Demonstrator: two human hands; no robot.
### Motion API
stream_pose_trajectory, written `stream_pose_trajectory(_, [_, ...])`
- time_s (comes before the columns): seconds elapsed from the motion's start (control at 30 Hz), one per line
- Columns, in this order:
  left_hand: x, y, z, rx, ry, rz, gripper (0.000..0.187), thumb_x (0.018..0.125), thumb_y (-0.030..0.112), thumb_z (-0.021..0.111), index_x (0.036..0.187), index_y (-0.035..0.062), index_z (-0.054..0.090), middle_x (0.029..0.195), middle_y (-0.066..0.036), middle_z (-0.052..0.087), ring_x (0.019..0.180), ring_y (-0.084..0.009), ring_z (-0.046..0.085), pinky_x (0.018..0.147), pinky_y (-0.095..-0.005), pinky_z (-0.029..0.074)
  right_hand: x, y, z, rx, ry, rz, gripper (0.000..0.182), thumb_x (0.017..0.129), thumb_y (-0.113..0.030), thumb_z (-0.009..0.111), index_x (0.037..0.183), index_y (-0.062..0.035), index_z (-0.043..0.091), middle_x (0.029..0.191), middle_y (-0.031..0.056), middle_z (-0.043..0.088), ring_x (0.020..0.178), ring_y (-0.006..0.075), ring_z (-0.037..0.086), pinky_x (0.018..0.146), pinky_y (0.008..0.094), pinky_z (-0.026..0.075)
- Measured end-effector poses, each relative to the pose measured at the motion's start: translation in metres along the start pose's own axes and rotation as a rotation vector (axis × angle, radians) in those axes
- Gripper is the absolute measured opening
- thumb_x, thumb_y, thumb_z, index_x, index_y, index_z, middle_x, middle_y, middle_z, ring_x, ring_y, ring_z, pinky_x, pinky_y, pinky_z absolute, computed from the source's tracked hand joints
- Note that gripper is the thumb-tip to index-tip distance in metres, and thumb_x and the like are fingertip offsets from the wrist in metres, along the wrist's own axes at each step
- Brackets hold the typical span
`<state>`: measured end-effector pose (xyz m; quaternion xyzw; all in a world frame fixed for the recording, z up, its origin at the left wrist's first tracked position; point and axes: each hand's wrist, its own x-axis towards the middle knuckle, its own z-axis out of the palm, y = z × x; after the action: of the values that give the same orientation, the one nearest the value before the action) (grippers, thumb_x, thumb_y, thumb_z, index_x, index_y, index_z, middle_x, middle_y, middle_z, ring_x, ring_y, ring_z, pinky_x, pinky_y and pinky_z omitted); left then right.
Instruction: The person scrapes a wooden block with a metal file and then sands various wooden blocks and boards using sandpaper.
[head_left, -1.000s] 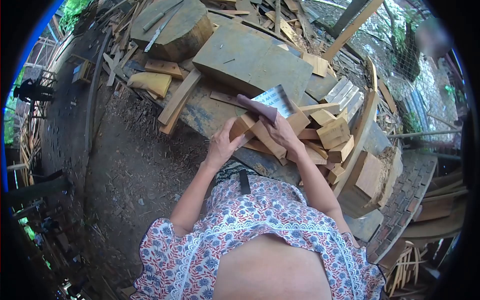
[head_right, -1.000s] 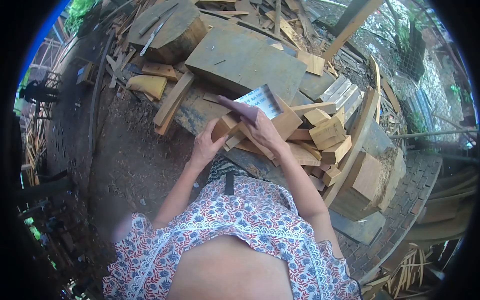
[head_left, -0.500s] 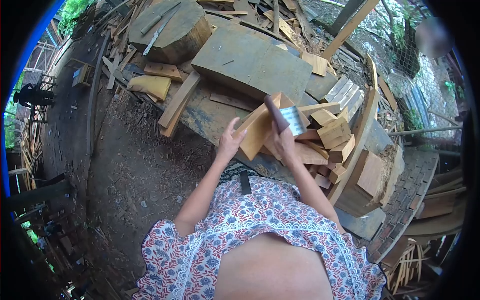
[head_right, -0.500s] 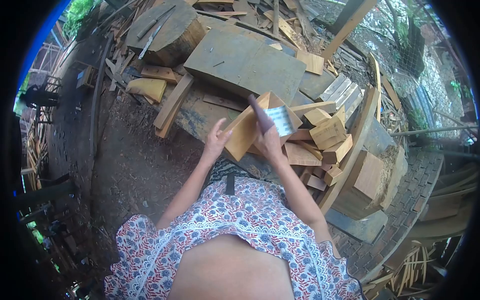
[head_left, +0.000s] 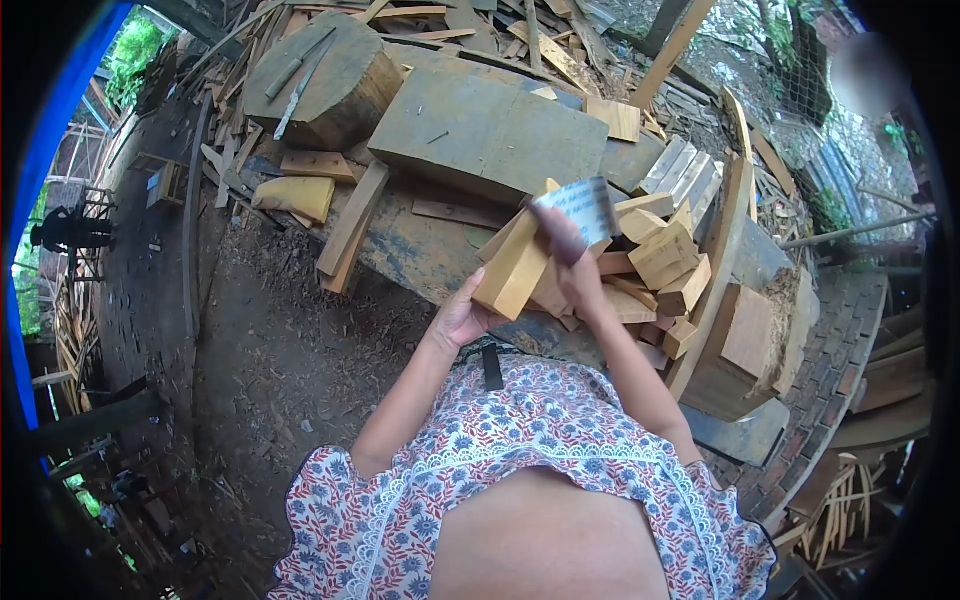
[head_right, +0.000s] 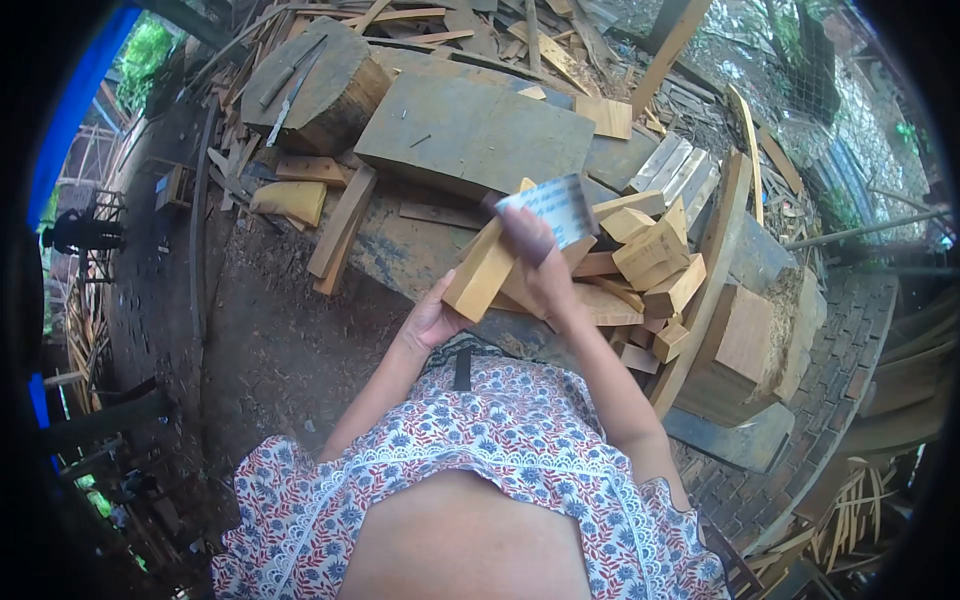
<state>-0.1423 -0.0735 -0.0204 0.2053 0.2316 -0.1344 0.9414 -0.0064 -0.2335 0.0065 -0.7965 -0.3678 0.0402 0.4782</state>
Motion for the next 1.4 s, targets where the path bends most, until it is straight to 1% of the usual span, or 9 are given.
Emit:
stream_pose_trajectory(0.1, [-0.004, -0.012, 0.004, -0.107, -0.018, -0.119, 0.042, 0.09, 0.038, 0.048, 0.119, 0.0067, 0.049, 0.105, -0.01, 0.057, 0.086, -0.017, 0.06, 0.067, -0.0325, 0.054, 0.029, 0.045, -0.015, 0.213, 0.191, 0.463, 0.037, 0.093, -0.025, 0.046, 0.121, -0.0006, 0.047, 0.103, 0.0159, 0.058, 0.099, 0.0235, 0.053, 0.087, 0.0301, 0.039])
stream_pose_trajectory(0.27, [0.022, -0.052, 0.006, -0.843, -0.586, -0.367, 0.036, 0.092, 0.029, 0.045, 0.116, 0.0025, 0.048, 0.112, -0.013, 0.052, 0.095, -0.0189, 0.056, 0.085, -0.0347, 0.048, 0.014, 0.017, -0.022, 0.321, 0.124, 0.405, 0.03, 0.091, -0.016, 0.048, 0.117, -0.0016, 0.051, 0.104, 0.0103, 0.059, 0.097, 0.0176, 0.052, 0.086, 0.0287, 0.04])
stream_pose_trajectory(0.43, [0.032, -0.04, 0.024, -0.576, -0.176, -0.192, 0.037, 0.094, 0.027, 0.041, 0.121, 0.0025, 0.041, 0.115, -0.013, 0.052, 0.102, -0.0198, 0.055, 0.091, -0.0392, 0.046, -0.032, -0.039, 0.003, 0.057, -0.144, -0.2, 0.048, 0.076, 0.004, 0.046, 0.121, -0.0094, 0.052, 0.136, 0.0119, 0.039, 0.131, 0.0337, 0.028, 0.107, 0.043, 0.021])
stream_pose_trajectory(0.67, [0.022, -0.046, 0.021, -0.732, -0.325, -0.454, 0.03, 0.09, 0.031, 0.048, 0.107, 0.0059, 0.048, 0.083, -0.005, 0.045, 0.06, -0.0115, 0.043, 0.065, -0.0266, 0.039, -0.016, 0.0, -0.029, 0.027, 0.169, 0.067, 0.045, 0.084, 0.001, 0.045, 0.128, -0.0043, 0.042, 0.137, 0.013, 0.037, 0.132, 0.0261, 0.027, 0.108, 0.0331, 0.021])
stream_pose_trajectory(0.7, [0.022, -0.044, 0.022, -0.729, -0.328, -0.454, 0.03, 0.09, 0.031, 0.048, 0.107, 0.0059, 0.048, 0.083, -0.005, 0.045, 0.06, -0.0115, 0.043, 0.065, -0.0266, 0.039, -0.021, 0.027, -0.018, 0.175, 0.353, 0.313, 0.037, 0.091, -0.009, 0.043, 0.126, 0.0011, 0.041, 0.125, 0.0161, 0.048, 0.117, 0.0224, 0.044, 0.099, 0.0291, 0.031])
stream_pose_trajectory(0.73, [0.022, -0.04, 0.024, -0.533, -0.299, -0.368, 0.031, 0.09, 0.033, 0.048, 0.109, 0.0072, 0.048, 0.085, -0.006, 0.047, 0.061, -0.0118, 0.045, 0.066, -0.0274, 0.04, -0.02, 0.034, -0.035, 0.183, 0.29, 0.852, 0.031, 0.093, -0.017, 0.045, 0.117, 0.0017, 0.046, 0.109, 0.0139, 0.055, 0.1, 0.0184, 0.05, 0.087, 0.0298, 0.039])
stream_pose_trajectory(0.8, [0.021, -0.028, 0.033, 0.021, -0.136, -0.081, 0.041, 0.092, 0.039, 0.043, 0.12, 0.0095, 0.045, 0.095, -0.008, 0.052, 0.067, -0.0126, 0.051, 0.07, -0.0307, 0.044, -0.018, 0.05, -0.049, 0.177, 0.602, 0.46, 0.041, 0.094, -0.033, 0.045, 0.111, 0.003, 0.05, 0.095, 0.0089, 0.057, 0.087, 0.0155, 0.051, 0.077, 0.0283, 0.041])
stream_pose_trajectory(1.07, [0.116, -0.054, -0.009, 1.413, -0.095, 0.468, 0.04, 0.092, 0.023, 0.046, 0.13, 0.0123, 0.043, 0.124, -0.015, 0.047, 0.102, -0.0229, 0.053, 0.091, -0.0326, 0.039, -0.032, 0.04, -0.066, 0.131, 0.708, 0.492, 0.049, 0.093, -0.036, 0.047, 0.125, 0.001, 0.042, 0.117, 0.0102, 0.05, 0.106, 0.0194, 0.047, 0.091, 0.0303, 0.035])
stream_pose_trajectory(1.4, [0.049, 0.027, -0.045, 1.293, 0.565, 0.764, 0.042, 0.081, 0.013, 0.058, 0.121, 0.0059, 0.046, 0.115, -0.019, 0.043, 0.103, -0.0318, 0.049, 0.09, -0.0395, 0.04, -0.036, 0.015, -0.039, 0.105, 0.661, 0.578, 0.06, 0.091, -0.043, 0.048, 0.127, 0.0034, 0.04, 0.119, 0.0142, 0.05, 0.108, 0.022, 0.047, 0.092, 0.0317, 0.036])
